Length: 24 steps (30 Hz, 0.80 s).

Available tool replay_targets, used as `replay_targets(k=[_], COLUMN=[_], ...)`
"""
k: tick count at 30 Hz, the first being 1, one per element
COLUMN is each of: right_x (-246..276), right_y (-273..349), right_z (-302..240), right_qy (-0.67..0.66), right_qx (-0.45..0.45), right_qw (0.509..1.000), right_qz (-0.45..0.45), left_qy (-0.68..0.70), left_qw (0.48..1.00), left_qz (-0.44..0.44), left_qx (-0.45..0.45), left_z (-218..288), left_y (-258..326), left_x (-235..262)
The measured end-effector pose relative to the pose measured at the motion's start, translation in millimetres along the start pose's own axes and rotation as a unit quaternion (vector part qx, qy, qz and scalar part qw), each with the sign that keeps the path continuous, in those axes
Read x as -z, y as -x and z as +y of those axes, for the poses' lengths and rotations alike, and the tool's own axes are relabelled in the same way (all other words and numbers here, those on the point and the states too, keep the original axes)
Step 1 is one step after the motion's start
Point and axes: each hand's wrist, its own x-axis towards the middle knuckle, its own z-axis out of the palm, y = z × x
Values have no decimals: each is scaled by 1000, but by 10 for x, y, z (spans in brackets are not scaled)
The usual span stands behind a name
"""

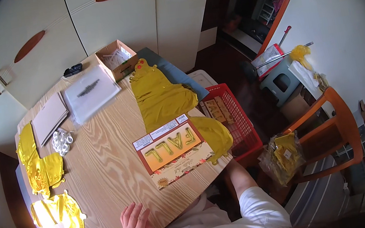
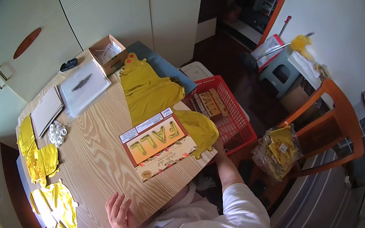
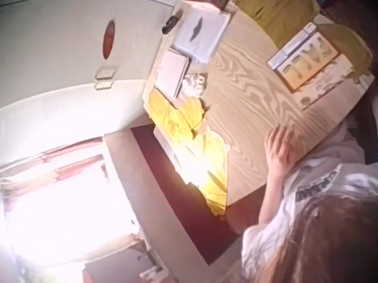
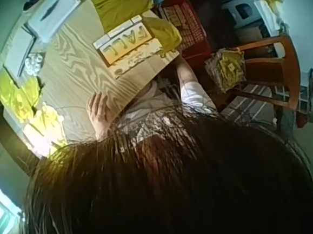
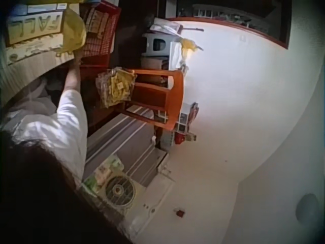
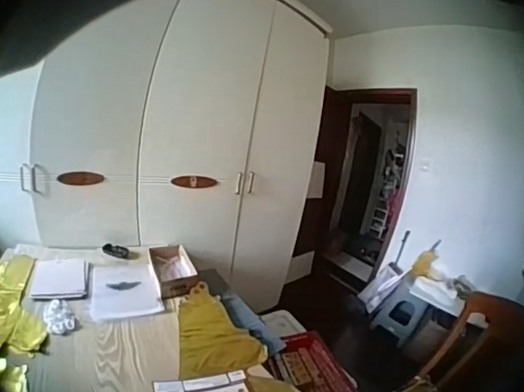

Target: Fold and place gold foil decorative items onto cardboard backings for final packaging.

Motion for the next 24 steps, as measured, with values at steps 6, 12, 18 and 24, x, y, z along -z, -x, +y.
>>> replay_targets(k=[6, 12, 18, 24], right_x=[-74, -120, -143, -153], right_y=[-30, -37, 46, 100], right_z=[-168, -131, -2, 85], right_qy=[-27, -43, -59, -69], right_qx=[-17, -24, -29, -34], right_qw=[999, 999, 998, 997], right_qz=[7, 5, 4, 4], left_qy=[12, 4, 5, 9], left_qw=[1000, 1000, 1000, 1000], left_qz=[-7, -23, -27, -27], left_qx=[9, -3, 7, -3], left_z=[28, 24, 24, 39], left_y=[20, 8, 44, 14], left_x=[-30, -58, -87, -122])
